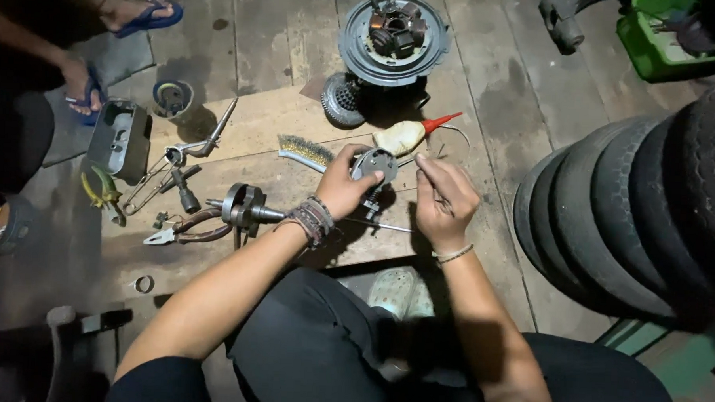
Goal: The person sits on the floor and uses a small metal tool to clean or adjust a circular mechanical component held in their left hand. They repeatedly probe the interior of the part, rotate it, and continue the adjustment process throughout the clip.
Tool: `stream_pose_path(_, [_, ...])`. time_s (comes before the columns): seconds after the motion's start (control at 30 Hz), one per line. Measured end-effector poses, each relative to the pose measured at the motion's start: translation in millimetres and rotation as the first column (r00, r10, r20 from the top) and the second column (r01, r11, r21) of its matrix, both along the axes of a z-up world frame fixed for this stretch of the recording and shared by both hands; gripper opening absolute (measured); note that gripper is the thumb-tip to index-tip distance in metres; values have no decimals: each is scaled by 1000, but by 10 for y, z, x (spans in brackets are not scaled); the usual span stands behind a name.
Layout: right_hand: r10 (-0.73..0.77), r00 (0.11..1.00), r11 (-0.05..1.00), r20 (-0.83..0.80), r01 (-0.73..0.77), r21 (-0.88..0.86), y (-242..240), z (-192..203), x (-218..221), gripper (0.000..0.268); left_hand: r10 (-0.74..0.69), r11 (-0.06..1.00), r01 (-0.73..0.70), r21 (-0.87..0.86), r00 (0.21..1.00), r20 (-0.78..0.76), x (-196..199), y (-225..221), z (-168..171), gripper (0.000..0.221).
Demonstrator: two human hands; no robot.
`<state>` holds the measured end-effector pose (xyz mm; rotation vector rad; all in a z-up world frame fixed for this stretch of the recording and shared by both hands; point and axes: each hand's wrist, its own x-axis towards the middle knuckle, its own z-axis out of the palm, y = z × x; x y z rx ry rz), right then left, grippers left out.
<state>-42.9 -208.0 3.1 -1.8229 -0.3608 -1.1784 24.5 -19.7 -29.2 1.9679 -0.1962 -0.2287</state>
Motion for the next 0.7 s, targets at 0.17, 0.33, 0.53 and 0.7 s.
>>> stream_pose_path(0.17, [76,996,997,-46,-75,14,57,-38,-15,14,-7,1000,7,12,1000,-20,-40,-16,48,54])
stream_pose_path(0.33, [83,996,996,-36,-85,-30,66,-83,-14,13,-16,1000,16,0,1000,-14,-79,-62,186,54])
stream_pose_path(0.53, [84,992,996,-93,-86,-18,54,-186,0,14,-75,997,76,-16,997,18,-168,-118,372,54])
stream_pose_path(0.7, [-37,997,999,71,34,40,82,-70,-50,14,10,971,-10,-240,1000,-3,-2,-26,87,56])
